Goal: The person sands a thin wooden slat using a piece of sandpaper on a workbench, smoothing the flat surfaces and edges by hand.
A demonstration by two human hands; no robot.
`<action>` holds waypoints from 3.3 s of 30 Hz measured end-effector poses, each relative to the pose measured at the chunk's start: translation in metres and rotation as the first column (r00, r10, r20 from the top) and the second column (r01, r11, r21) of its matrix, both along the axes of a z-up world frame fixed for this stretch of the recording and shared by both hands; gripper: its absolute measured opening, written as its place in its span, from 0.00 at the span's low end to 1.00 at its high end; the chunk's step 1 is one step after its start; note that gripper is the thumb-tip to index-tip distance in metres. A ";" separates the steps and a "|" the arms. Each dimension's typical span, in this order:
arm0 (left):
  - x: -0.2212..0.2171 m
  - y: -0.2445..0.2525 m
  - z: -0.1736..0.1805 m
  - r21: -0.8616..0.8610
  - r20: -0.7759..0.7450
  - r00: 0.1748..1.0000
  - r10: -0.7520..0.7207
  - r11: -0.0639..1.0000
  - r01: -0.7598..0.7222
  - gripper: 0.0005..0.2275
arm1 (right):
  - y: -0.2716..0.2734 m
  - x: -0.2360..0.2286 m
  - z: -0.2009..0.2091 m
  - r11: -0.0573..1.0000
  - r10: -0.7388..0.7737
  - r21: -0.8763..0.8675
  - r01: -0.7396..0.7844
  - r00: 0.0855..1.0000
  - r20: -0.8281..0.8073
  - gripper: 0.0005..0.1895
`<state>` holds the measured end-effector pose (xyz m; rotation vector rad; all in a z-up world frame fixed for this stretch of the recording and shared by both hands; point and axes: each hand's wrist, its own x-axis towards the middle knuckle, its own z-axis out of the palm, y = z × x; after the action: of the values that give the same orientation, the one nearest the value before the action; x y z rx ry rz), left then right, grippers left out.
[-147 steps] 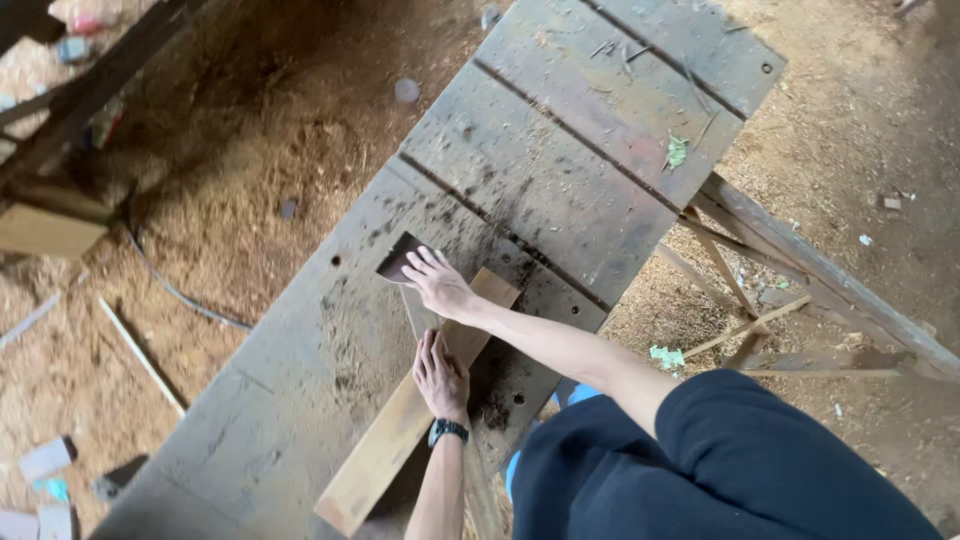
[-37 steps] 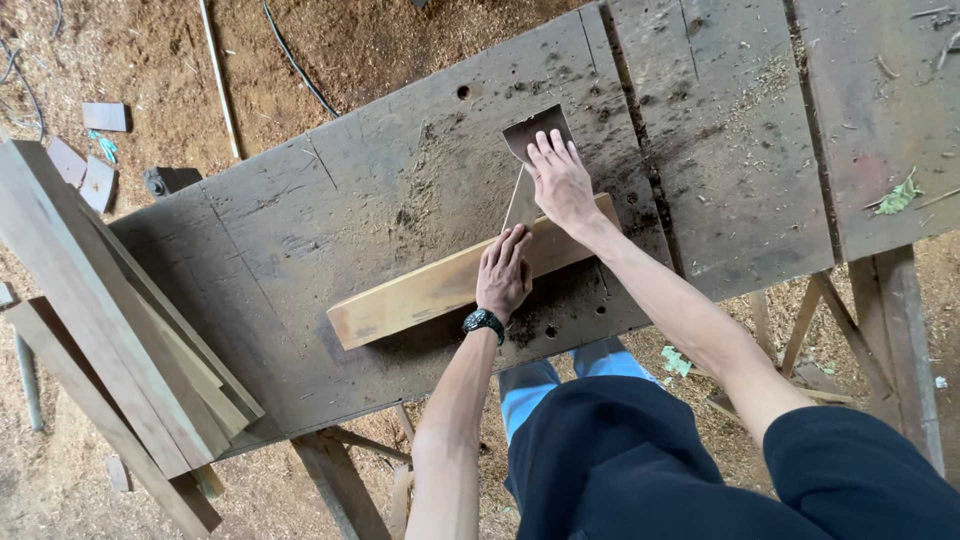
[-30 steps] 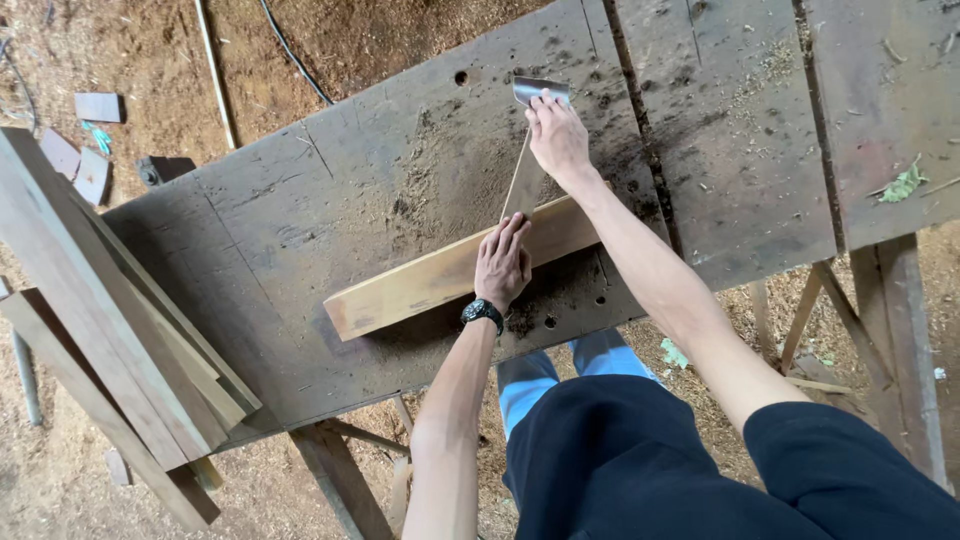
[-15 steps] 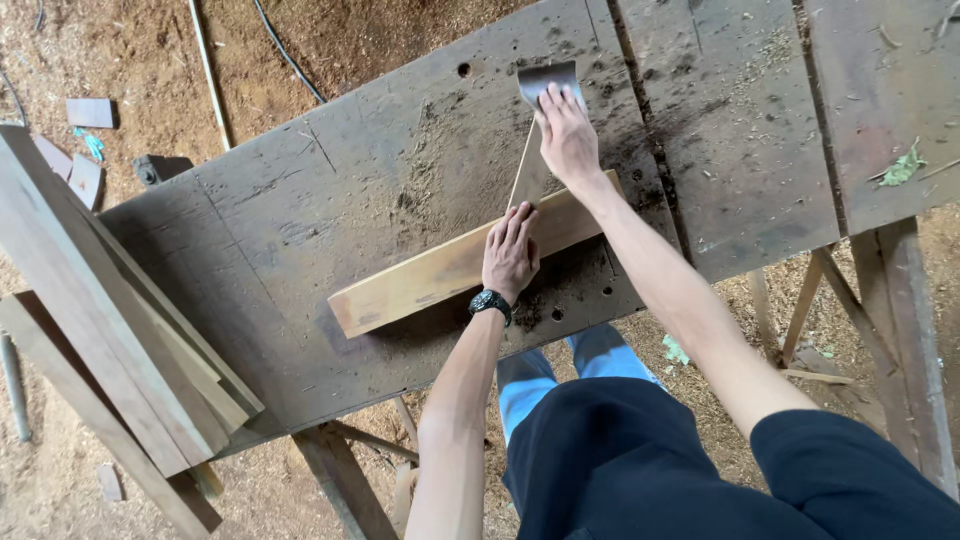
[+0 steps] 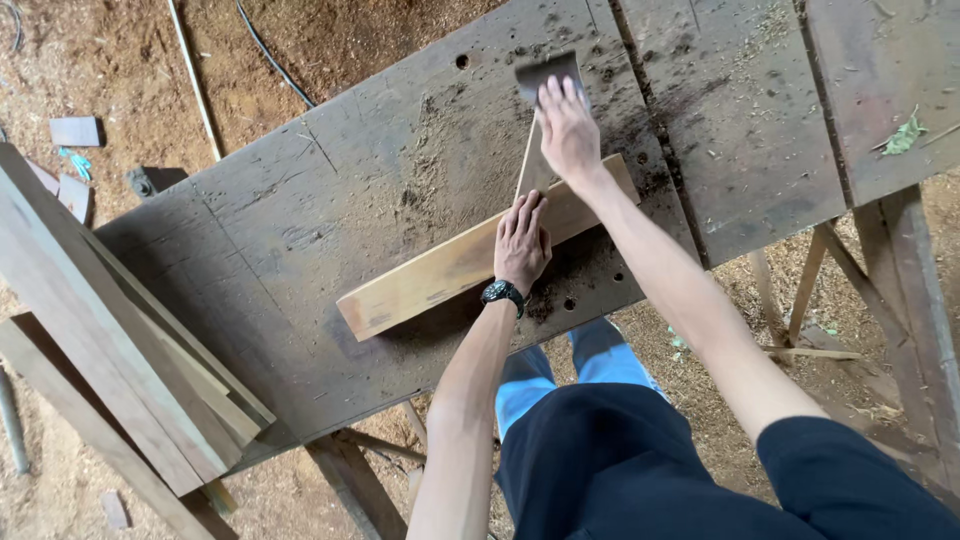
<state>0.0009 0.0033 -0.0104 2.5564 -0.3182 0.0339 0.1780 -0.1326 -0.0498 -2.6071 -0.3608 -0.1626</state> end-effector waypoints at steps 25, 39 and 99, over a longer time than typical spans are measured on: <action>-0.004 0.000 -0.008 0.036 0.028 1.000 -0.013 0.999 0.012 0.25 | 0.006 -0.003 0.011 0.996 0.059 -0.067 -0.060 0.998 -0.009 0.20; -0.002 0.000 0.000 0.001 0.005 1.000 -0.003 1.000 0.003 0.27 | -0.013 -0.015 0.030 0.960 0.280 -0.025 -0.279 0.960 0.003 0.18; -0.002 -0.006 0.004 0.063 -0.056 0.988 0.142 0.988 -0.139 0.27 | 0.001 -0.039 -0.006 0.912 0.159 0.394 -0.114 0.984 -0.082 0.26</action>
<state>-0.0013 -0.0025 -0.0063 2.6283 -0.1169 -0.0002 0.1391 -0.1315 -0.0563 -2.1790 -0.4221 -0.0328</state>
